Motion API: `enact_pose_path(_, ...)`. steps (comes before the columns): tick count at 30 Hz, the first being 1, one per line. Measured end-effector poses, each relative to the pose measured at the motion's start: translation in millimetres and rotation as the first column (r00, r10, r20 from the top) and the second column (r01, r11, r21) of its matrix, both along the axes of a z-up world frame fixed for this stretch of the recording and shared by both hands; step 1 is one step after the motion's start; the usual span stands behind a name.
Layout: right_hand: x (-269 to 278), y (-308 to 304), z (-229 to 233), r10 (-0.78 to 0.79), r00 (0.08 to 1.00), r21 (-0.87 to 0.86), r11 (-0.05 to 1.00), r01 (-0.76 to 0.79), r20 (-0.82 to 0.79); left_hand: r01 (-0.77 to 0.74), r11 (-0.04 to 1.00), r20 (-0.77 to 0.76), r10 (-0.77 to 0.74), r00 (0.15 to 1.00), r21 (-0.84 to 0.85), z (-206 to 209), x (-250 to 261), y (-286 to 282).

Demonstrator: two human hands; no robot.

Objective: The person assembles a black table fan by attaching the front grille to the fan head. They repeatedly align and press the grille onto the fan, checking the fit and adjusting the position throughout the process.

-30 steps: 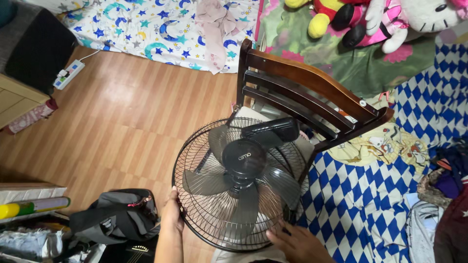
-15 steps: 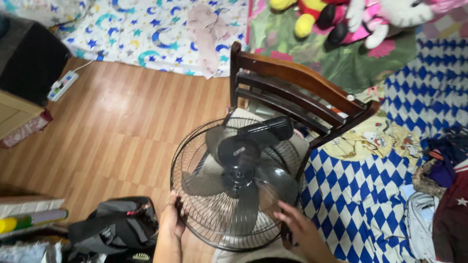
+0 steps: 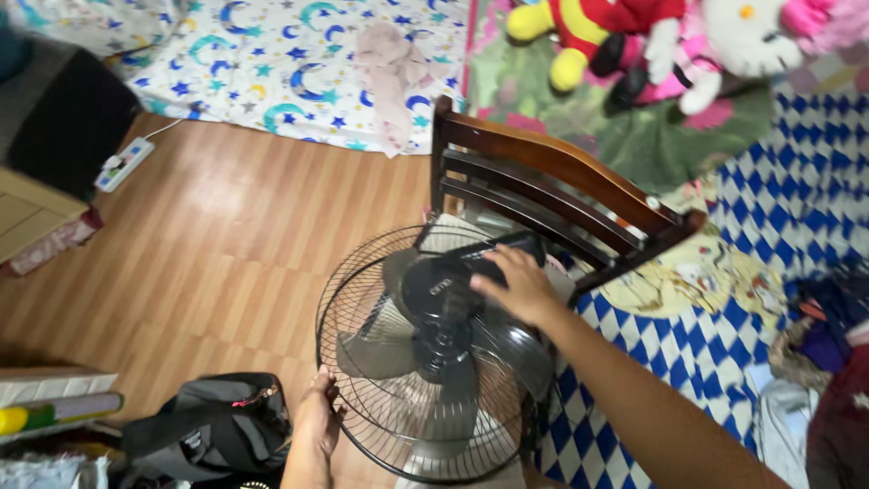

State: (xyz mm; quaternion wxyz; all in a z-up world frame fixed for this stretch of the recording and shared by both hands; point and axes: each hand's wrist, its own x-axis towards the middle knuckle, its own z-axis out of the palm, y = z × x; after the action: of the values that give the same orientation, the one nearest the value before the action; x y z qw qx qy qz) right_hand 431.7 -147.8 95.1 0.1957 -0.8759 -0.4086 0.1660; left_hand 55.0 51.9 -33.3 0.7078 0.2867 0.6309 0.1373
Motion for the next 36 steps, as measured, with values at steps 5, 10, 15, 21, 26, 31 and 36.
enact_pose_path(5,50,57,-66,0.099,0.991,0.026,0.994,-0.102,0.092,0.028,0.999,0.018,-0.029,0.999,0.024,-12,-5,-6)
enact_pose_path(10,81,102,-118,0.028,0.997,0.037,0.999,-0.031,0.078,0.040,0.999,0.026,-0.040,0.999,0.026,-50,-17,-6)
enact_pose_path(15,121,112,-152,-0.129,0.934,-0.124,0.988,0.093,-0.332,0.064,0.998,-0.081,-0.065,0.995,-0.015,-55,-18,-1)
enact_pose_path(21,124,102,-119,-0.117,0.958,-0.105,0.990,0.092,-0.262,-0.111,0.975,-0.062,0.125,0.990,0.190,-39,-6,-38)
enact_pose_path(26,111,81,-107,-0.096,0.973,0.059,0.992,0.111,-0.210,-0.275,0.938,-0.049,0.291,0.955,0.212,-3,10,-50)
enact_pose_path(31,109,57,-95,-0.240,0.949,0.011,0.969,0.248,-0.204,-0.302,0.873,-0.061,0.351,0.935,0.383,17,19,-58)
enact_pose_path(36,117,40,-103,-0.330,0.918,-0.109,0.944,0.313,-0.221,-0.305,0.879,-0.095,0.362,0.927,0.367,22,23,-53)
